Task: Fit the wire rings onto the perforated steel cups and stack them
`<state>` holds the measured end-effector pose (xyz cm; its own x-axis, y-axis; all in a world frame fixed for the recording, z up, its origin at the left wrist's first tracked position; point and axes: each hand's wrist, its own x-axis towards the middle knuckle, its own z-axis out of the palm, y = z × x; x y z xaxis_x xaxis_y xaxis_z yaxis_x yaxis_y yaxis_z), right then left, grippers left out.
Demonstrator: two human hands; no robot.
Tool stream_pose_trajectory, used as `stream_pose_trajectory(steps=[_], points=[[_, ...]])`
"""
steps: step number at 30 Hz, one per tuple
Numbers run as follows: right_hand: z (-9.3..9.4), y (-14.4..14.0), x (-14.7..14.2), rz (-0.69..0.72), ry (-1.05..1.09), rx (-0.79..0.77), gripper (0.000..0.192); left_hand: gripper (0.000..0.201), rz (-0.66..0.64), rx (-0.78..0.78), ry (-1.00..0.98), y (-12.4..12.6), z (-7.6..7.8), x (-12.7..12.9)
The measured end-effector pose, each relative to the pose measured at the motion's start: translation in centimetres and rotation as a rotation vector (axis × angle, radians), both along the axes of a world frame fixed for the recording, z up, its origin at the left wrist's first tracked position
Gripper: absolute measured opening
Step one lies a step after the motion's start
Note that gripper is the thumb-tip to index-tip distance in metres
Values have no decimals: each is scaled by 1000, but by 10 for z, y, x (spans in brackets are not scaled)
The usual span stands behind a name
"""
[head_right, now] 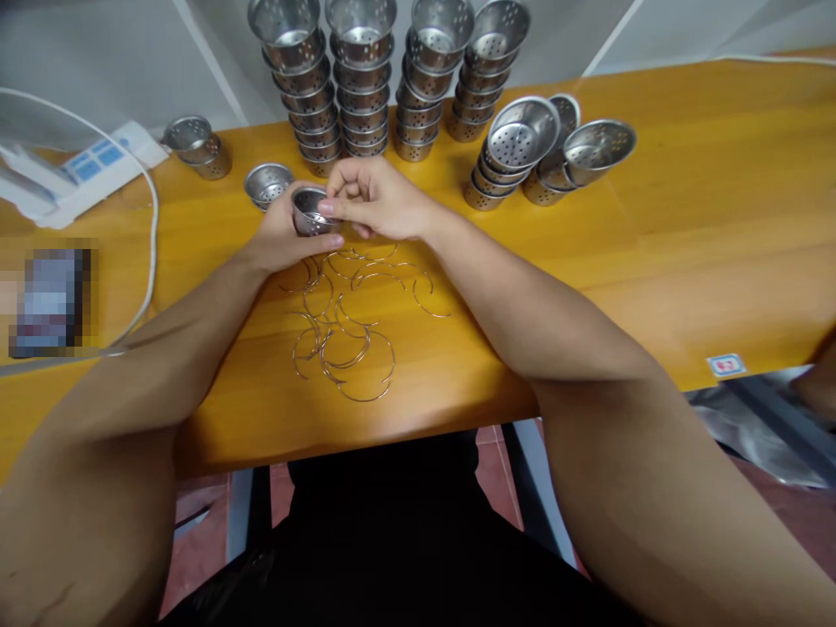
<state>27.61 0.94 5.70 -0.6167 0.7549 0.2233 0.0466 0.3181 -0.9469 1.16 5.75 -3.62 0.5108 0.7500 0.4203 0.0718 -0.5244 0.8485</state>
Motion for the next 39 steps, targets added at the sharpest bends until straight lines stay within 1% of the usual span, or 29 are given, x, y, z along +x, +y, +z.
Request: stream_pose_trajectory(steps=[3,6,9,12,14,19,22,25,29,32,35,37,39], points=[[3,-3,-3,-59,-12,-41,83,90,39,23,14,2,-2,0],[10,-9,-6,-128,-79,-48,79,84,103,49,43,2,-3,2],[14,-14,-9,-177,-139,-37,76,85,130,71,71,-1,-2,3],[15,-16,-9,-209,-160,-31,75,88,130,73,72,-2,1,3],[15,-17,-9,-214,-164,-29,75,88,120,73,72,-3,3,3],[15,-18,-10,-224,-168,-30,76,75,137,49,96,-3,7,3],[17,-19,-10,-221,-168,-25,77,74,142,65,94,-7,10,4],[17,-19,-12,-224,-177,-43,79,74,182,68,115,-10,13,5],[12,-18,-12,-212,-156,-41,80,73,178,49,112,-10,12,5],[6,-14,-10,-235,-143,3,79,74,181,51,50,-8,9,8],[3,-10,-5,-297,-161,94,81,78,233,18,-15,-8,11,15],[6,-10,-1,-355,-208,173,81,80,277,-13,-47,-9,14,19],[11,-12,1,-379,-272,256,74,81,301,-11,-67,-9,16,21]])
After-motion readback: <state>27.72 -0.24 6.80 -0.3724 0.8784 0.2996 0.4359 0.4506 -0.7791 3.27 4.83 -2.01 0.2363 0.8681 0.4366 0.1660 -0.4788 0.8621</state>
